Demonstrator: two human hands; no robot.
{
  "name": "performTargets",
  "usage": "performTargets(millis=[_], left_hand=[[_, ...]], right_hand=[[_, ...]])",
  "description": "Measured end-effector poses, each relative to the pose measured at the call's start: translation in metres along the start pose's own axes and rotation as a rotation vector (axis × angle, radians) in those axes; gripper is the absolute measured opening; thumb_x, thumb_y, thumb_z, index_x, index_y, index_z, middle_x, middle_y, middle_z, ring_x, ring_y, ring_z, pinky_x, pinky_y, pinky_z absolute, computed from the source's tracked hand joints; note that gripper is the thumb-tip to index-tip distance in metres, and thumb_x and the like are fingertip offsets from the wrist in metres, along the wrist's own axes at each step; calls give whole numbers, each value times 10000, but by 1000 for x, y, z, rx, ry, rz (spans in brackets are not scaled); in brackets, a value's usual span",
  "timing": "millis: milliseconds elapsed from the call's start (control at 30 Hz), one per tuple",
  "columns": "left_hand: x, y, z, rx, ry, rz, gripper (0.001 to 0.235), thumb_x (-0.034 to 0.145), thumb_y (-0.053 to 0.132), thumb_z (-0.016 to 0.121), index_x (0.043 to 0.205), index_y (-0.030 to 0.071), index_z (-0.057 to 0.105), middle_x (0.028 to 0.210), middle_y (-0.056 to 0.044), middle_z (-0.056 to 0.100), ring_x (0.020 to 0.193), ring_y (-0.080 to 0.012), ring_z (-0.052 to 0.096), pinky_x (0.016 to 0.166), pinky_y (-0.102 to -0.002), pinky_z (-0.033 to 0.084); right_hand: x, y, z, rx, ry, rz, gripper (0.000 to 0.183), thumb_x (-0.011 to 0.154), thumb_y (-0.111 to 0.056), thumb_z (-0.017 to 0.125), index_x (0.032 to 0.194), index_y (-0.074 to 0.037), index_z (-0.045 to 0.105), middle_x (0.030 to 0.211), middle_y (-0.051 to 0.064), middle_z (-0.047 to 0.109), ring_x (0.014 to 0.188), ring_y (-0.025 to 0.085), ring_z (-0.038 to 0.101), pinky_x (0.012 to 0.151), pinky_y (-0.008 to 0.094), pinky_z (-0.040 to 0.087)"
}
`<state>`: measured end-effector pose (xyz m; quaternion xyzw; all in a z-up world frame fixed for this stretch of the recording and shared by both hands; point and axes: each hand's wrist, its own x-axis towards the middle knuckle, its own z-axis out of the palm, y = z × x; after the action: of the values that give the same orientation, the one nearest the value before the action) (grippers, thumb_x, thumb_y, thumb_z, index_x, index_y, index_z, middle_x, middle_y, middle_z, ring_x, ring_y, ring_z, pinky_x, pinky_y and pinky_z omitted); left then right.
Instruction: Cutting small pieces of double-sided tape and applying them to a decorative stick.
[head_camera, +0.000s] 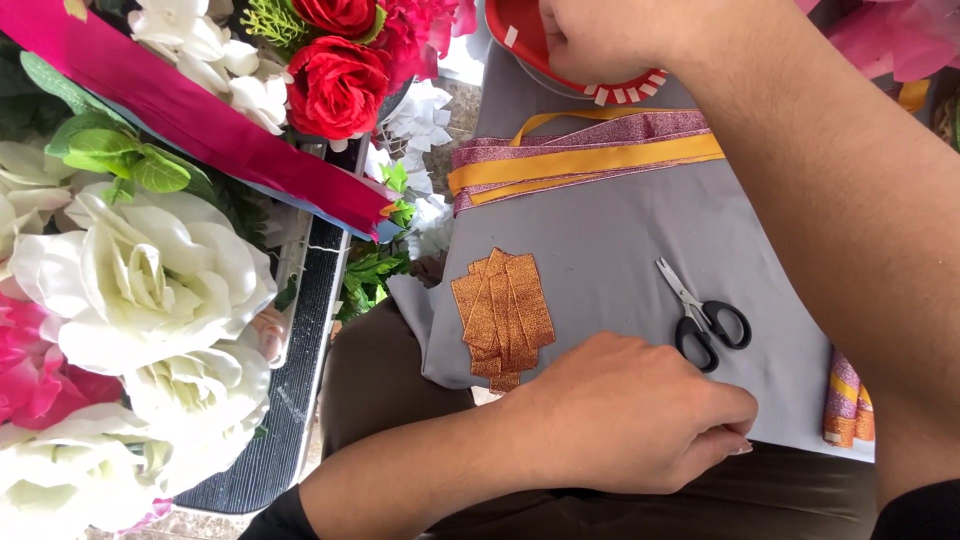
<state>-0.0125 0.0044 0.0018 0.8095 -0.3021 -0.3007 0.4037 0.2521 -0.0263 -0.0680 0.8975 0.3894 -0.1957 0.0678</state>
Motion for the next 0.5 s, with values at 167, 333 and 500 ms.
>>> performTargets(millis=[167,333,500], left_hand=[[-1,0,-2,-17,-3,-3,281,1011,369,406,971,199,627,782,-84,732,735,-381,675,571,-516,481],[-1,0,-2,-6,21,4,278,1007,372,417,968,199,631,786,-85,736,737,-391,674,578,-525,482],[-1,-1,-2,13,14,-3,293,1006,378,408,1004,204,644,807,-90,737,745,-396,672,577,-532,479]], right_hand=[[9,10,5,-74,50,-126,187,1029,-175,594,1029,-30,712,1073,136,752,820,295,728,613,376,594],[5,2,0,-40,13,-61,225,1063,-192,565,1186,-50,689,1149,144,740,872,339,731,627,421,608],[-5,3,-4,15,6,4,242,1112,-270,521,1089,-74,661,1168,118,737,860,348,730,628,418,592]])
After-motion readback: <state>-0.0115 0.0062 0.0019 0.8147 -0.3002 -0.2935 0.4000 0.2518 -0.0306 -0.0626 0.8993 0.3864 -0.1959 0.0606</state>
